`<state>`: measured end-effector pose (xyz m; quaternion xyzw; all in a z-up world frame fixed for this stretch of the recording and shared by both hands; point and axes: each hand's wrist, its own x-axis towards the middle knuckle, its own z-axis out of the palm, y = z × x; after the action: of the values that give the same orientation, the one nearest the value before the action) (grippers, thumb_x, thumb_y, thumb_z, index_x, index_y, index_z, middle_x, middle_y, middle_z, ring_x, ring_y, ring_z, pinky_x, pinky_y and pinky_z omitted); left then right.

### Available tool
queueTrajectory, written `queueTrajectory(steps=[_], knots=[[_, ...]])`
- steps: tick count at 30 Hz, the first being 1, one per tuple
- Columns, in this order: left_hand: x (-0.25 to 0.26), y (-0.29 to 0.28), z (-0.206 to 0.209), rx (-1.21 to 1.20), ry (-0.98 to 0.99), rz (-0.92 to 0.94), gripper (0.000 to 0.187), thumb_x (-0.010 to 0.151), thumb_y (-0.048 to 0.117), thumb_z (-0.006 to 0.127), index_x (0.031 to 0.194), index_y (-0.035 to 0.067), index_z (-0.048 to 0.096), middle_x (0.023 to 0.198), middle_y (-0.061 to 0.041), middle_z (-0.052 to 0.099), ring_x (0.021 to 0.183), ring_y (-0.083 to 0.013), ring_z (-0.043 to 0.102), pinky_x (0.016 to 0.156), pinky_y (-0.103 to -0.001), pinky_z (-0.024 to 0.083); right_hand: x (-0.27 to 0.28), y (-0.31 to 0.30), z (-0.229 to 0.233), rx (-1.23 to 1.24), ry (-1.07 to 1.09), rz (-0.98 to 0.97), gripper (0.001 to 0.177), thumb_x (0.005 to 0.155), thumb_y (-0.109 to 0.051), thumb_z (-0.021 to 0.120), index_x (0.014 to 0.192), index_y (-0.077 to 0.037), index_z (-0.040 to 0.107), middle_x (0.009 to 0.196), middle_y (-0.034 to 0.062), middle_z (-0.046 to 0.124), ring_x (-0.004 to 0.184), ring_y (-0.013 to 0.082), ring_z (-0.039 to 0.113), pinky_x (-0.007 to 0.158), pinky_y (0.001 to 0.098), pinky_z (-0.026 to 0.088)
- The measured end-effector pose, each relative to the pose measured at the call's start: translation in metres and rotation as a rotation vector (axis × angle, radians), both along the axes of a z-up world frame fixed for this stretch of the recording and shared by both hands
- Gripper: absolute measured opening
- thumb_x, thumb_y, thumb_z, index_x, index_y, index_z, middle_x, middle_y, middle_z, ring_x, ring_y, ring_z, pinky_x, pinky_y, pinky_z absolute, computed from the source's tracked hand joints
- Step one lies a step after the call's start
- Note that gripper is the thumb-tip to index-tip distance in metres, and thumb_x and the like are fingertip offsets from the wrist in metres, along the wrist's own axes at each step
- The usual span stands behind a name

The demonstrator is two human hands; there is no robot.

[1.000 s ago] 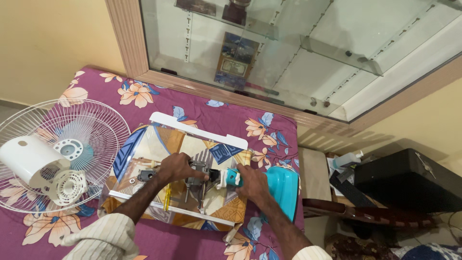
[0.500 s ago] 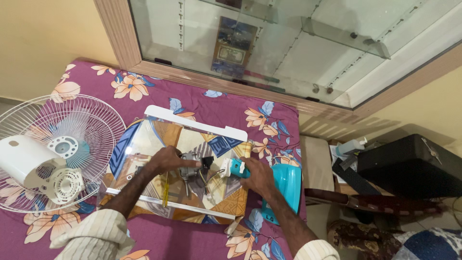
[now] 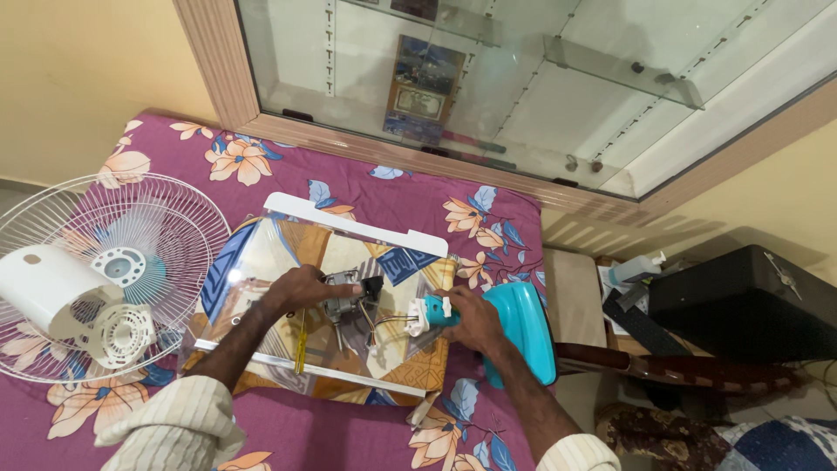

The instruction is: The person works on a disassembled table fan laid out on a board on a bed, handling the motor, blade, rear guard, switch base and wiring. They connect wires to the switch assembly, position the motor and blade shaft, and manipulate small fasteners with a screwdriver to reassemble the fan components.

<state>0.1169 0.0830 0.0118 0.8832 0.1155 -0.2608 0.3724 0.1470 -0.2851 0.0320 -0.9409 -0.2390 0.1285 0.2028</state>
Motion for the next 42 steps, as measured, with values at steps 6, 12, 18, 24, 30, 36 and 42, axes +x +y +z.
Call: queueTrajectory(steps=[6, 12, 18, 24, 30, 36, 42], knots=[[-0.007, -0.009, 0.001, 0.09, -0.019, 0.045, 0.103, 0.058, 0.094, 0.063, 0.087, -0.004, 0.079, 0.085, -0.021, 0.077, 0.088, -0.033, 0.078, 0.082, -0.045, 0.058, -0.003, -0.004, -0.014, -0.017, -0.097, 0.005, 0.092, 0.057, -0.018, 0.091, 0.143, -0.021, 0.056, 0.132, 0.0061, 0.063, 0.114, 0.0325, 0.064, 0.095, 0.0442, 0.053], [-0.012, -0.008, 0.001, 0.152, -0.096, 0.036, 0.102, 0.064, 0.092, 0.058, 0.099, -0.001, 0.079, 0.088, -0.019, 0.079, 0.091, -0.0319, 0.078, 0.086, -0.046, 0.058, -0.008, -0.008, -0.012, 0.045, -0.13, 0.021, 0.085, 0.059, -0.017, 0.089, 0.139, -0.015, 0.058, 0.135, 0.0078, 0.063, 0.117, 0.0332, 0.064, 0.094, 0.044, 0.054], [-0.022, 0.009, -0.019, 0.142, -0.439, 0.11, 0.084, 0.079, 0.073, 0.069, 0.116, -0.003, 0.073, 0.092, -0.02, 0.075, 0.09, -0.0333, 0.075, 0.084, -0.047, 0.059, -0.015, -0.009, -0.001, 0.061, -0.1, 0.016, 0.081, 0.062, -0.02, 0.091, 0.136, -0.016, 0.059, 0.134, 0.0063, 0.063, 0.116, 0.0322, 0.065, 0.093, 0.0446, 0.053], [-0.033, 0.023, -0.044, 0.203, -0.184, 0.047, 0.052, 0.097, 0.057, 0.058, 0.107, 0.013, 0.083, 0.09, -0.013, 0.081, 0.086, -0.0273, 0.078, 0.086, -0.043, 0.06, -0.019, -0.008, -0.006, 0.076, -0.146, -0.003, 0.078, 0.064, -0.018, 0.09, 0.136, -0.017, 0.059, 0.136, 0.0065, 0.063, 0.119, 0.0325, 0.063, 0.095, 0.0448, 0.052], [-0.048, 0.015, -0.053, 0.221, -0.242, 0.03, 0.024, 0.088, 0.037, 0.075, 0.098, 0.016, 0.082, 0.095, -0.007, 0.08, 0.086, -0.0249, 0.078, 0.086, -0.042, 0.06, -0.023, -0.009, -0.011, 0.078, -0.155, -0.015, 0.079, 0.066, -0.016, 0.088, 0.138, -0.017, 0.057, 0.138, 0.0064, 0.061, 0.12, 0.0318, 0.062, 0.096, 0.0437, 0.052], [-0.061, 0.008, -0.048, 0.197, -0.35, 0.028, 0.023, 0.085, 0.032, 0.076, 0.096, 0.013, 0.085, 0.095, -0.012, 0.081, 0.088, -0.0257, 0.076, 0.087, -0.041, 0.059, -0.025, -0.013, -0.016, 0.074, -0.137, 0.008, 0.077, 0.07, -0.015, 0.085, 0.141, -0.015, 0.055, 0.14, 0.0062, 0.06, 0.122, 0.0312, 0.062, 0.097, 0.0423, 0.053], [-0.062, 0.021, -0.064, 0.005, -0.422, 0.269, 0.035, 0.09, 0.031, 0.068, 0.114, 0.007, 0.077, 0.095, -0.018, 0.08, 0.086, -0.0278, 0.078, 0.084, -0.04, 0.06, -0.021, -0.021, -0.035, 0.165, -0.213, 0.017, 0.078, 0.066, -0.012, 0.088, 0.137, -0.006, 0.056, 0.143, 0.0132, 0.057, 0.125, 0.0363, 0.059, 0.1, 0.0444, 0.051]])
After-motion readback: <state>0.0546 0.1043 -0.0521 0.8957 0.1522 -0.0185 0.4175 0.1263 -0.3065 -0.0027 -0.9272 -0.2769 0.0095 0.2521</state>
